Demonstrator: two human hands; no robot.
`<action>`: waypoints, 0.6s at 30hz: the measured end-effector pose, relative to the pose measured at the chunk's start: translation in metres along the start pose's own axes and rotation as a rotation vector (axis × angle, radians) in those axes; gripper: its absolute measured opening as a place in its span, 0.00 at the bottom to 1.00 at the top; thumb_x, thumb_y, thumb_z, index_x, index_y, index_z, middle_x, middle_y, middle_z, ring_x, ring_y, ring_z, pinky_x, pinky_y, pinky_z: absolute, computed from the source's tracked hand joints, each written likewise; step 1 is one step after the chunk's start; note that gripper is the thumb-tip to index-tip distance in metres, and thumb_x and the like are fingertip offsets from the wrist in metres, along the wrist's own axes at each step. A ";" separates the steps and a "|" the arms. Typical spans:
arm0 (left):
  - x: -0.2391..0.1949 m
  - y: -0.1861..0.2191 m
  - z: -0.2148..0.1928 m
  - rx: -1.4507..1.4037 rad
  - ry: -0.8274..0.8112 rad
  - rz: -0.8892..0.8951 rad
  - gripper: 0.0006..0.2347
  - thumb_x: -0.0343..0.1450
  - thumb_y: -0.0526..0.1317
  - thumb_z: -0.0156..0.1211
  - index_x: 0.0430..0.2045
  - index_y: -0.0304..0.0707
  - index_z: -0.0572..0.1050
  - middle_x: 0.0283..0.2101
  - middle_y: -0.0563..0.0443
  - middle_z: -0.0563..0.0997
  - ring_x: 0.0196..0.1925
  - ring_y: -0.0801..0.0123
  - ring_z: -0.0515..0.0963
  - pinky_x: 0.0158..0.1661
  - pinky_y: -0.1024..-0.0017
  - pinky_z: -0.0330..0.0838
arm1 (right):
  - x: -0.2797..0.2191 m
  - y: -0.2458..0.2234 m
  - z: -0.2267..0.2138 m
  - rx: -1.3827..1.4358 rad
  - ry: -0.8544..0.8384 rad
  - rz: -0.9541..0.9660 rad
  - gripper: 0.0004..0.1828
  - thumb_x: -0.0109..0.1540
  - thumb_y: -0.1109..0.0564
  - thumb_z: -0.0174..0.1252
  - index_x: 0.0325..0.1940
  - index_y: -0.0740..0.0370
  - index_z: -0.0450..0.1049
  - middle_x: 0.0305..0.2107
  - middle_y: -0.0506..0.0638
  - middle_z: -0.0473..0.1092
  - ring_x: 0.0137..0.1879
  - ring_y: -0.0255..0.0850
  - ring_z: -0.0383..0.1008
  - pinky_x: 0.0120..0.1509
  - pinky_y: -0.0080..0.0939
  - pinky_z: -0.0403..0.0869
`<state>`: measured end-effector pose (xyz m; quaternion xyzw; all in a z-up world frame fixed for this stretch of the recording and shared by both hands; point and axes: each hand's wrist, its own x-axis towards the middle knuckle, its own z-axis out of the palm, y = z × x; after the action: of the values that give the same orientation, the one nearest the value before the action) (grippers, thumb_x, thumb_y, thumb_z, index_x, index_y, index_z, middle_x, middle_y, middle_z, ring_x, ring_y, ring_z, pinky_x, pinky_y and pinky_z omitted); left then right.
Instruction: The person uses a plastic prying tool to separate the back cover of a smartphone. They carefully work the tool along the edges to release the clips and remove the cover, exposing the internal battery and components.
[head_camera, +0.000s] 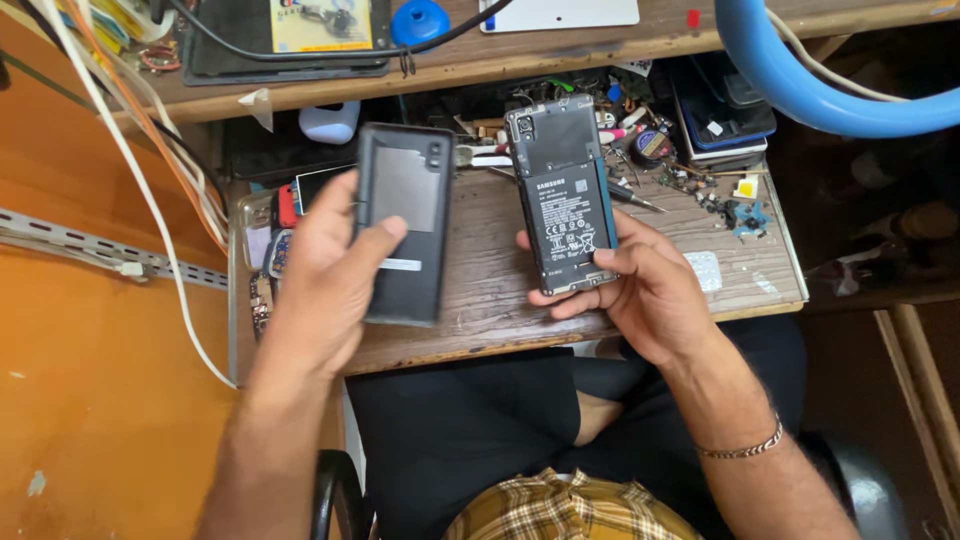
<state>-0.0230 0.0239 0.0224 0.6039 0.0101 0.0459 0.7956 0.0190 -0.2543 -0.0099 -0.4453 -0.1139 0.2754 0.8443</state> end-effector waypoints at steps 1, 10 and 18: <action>-0.002 0.004 -0.005 0.075 0.021 0.006 0.20 0.74 0.27 0.56 0.63 0.23 0.66 0.53 0.43 0.79 0.52 0.70 0.80 0.54 0.72 0.77 | 0.000 -0.001 -0.001 0.000 0.001 -0.001 0.32 0.64 0.62 0.43 0.72 0.80 0.56 0.59 0.76 0.69 0.48 0.62 0.80 0.48 0.50 0.83; -0.012 0.025 -0.049 0.718 0.227 0.015 0.18 0.74 0.30 0.59 0.60 0.24 0.69 0.50 0.41 0.84 0.47 0.74 0.83 0.45 0.79 0.77 | -0.001 -0.001 -0.007 -0.040 0.027 0.000 0.32 0.64 0.62 0.42 0.72 0.79 0.56 0.57 0.74 0.70 0.47 0.62 0.80 0.49 0.48 0.83; -0.012 0.007 -0.063 1.185 0.344 0.108 0.12 0.77 0.38 0.65 0.54 0.37 0.80 0.42 0.43 0.84 0.39 0.64 0.84 0.42 0.69 0.74 | -0.005 -0.001 -0.009 -0.032 0.018 -0.003 0.32 0.63 0.62 0.43 0.71 0.80 0.58 0.55 0.75 0.72 0.46 0.60 0.81 0.48 0.47 0.83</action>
<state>-0.0397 0.0849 0.0116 0.9267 0.1316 0.1695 0.3086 0.0193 -0.2636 -0.0138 -0.4610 -0.1115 0.2681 0.8385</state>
